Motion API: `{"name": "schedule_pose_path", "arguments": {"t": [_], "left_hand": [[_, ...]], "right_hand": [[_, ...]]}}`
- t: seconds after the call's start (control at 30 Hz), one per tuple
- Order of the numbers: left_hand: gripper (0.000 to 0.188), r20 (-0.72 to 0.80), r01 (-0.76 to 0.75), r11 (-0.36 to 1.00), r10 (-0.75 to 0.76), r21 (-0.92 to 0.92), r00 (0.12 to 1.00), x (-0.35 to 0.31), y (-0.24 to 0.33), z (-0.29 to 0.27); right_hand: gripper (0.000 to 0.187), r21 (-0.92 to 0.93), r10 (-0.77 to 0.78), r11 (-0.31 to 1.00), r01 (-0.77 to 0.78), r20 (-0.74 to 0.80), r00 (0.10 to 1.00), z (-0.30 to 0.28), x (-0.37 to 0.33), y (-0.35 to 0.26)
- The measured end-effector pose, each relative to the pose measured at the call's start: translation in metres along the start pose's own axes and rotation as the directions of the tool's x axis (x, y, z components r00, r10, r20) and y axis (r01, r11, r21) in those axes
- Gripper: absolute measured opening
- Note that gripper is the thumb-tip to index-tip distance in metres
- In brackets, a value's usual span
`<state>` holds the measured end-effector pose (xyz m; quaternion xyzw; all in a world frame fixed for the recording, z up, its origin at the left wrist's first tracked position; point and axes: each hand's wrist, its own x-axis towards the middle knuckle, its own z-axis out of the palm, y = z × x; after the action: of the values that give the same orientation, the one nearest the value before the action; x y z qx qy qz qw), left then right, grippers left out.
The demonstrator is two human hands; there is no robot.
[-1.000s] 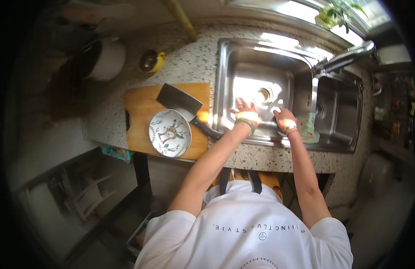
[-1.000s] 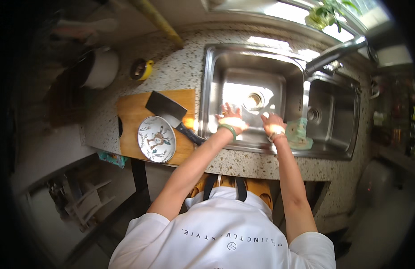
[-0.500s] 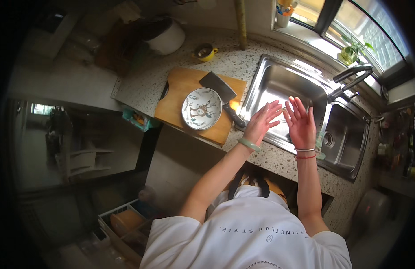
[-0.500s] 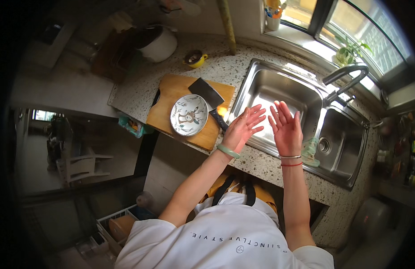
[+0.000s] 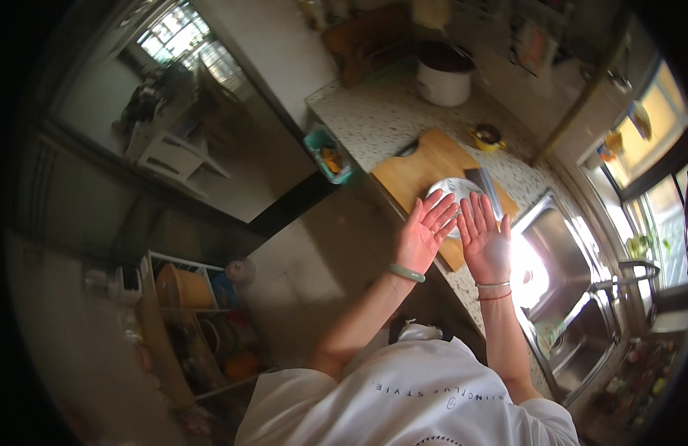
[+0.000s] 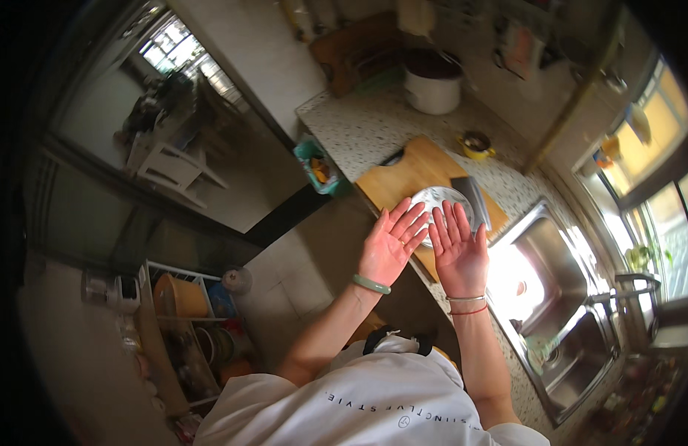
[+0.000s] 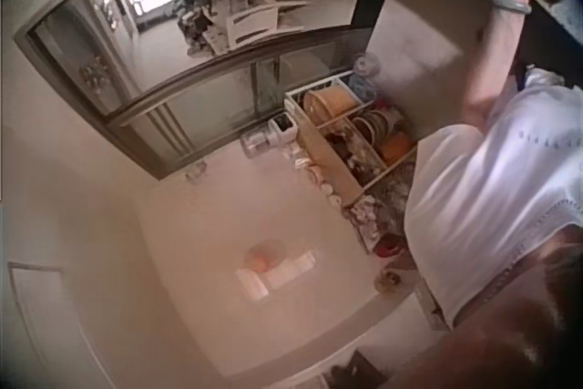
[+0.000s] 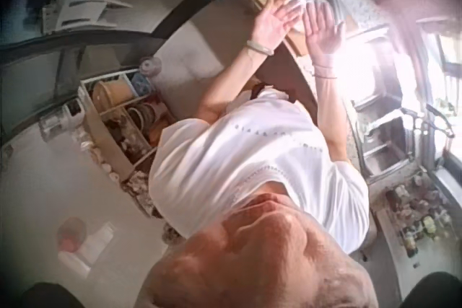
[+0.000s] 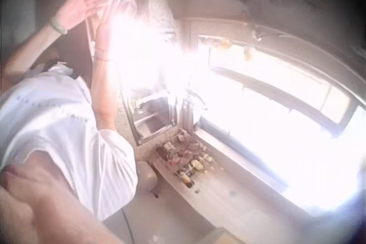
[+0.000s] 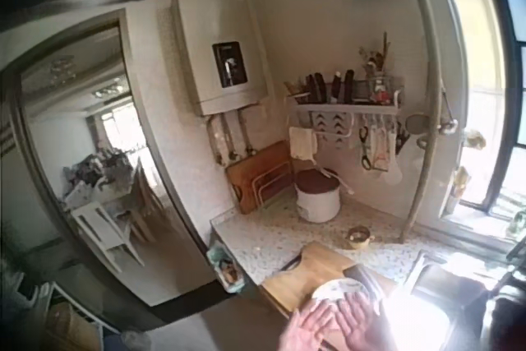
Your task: The person chops ginger and adds it to a wok containing raw meat pieces. They season the mixture with soy sauce and salt, then move the wok to the stove and turn on the range hood. The person washes their hands and retrieves eggs from the refrigerator.
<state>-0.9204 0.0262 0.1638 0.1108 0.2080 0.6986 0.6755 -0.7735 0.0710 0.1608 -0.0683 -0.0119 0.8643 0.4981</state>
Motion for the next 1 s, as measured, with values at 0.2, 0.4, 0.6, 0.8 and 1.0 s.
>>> {"name": "schedule_pose_path", "arguments": {"t": [0.2, 0.4, 0.6, 0.8, 1.0], "left_hand": [[0.047, -0.083, -0.235, 0.972, 0.232, -0.027, 0.969, -0.025, 0.129, -0.053], [0.048, -0.195, -0.418, 0.908, 0.409, -0.009, 0.892, -0.056, 0.264, -0.118], [0.048, -0.28, -0.511, 0.86, 0.487, -0.014, 0.827, -0.067, 0.357, -0.169], [0.048, -0.32, -0.57, 0.817, 0.518, -0.088, 0.793, -0.04, 0.426, -0.222], [0.048, -0.354, -0.598, 0.794, 0.531, -0.109, 0.77, 0.006, 0.515, -0.276]], "right_hand": [[0.057, -0.025, 0.208, 0.978, -0.206, 0.102, 0.973, 0.036, 0.074, 0.134], [0.055, -0.064, 0.427, 0.904, -0.422, 0.151, 0.892, 0.058, 0.143, 0.284], [0.054, -0.126, 0.539, 0.841, -0.526, 0.112, 0.835, 0.07, 0.199, 0.392], [0.054, -0.145, 0.588, 0.806, -0.574, 0.073, 0.806, 0.071, 0.271, 0.461], [0.052, -0.12, 0.632, 0.773, -0.623, 0.065, 0.772, 0.074, 0.366, 0.536]]}}
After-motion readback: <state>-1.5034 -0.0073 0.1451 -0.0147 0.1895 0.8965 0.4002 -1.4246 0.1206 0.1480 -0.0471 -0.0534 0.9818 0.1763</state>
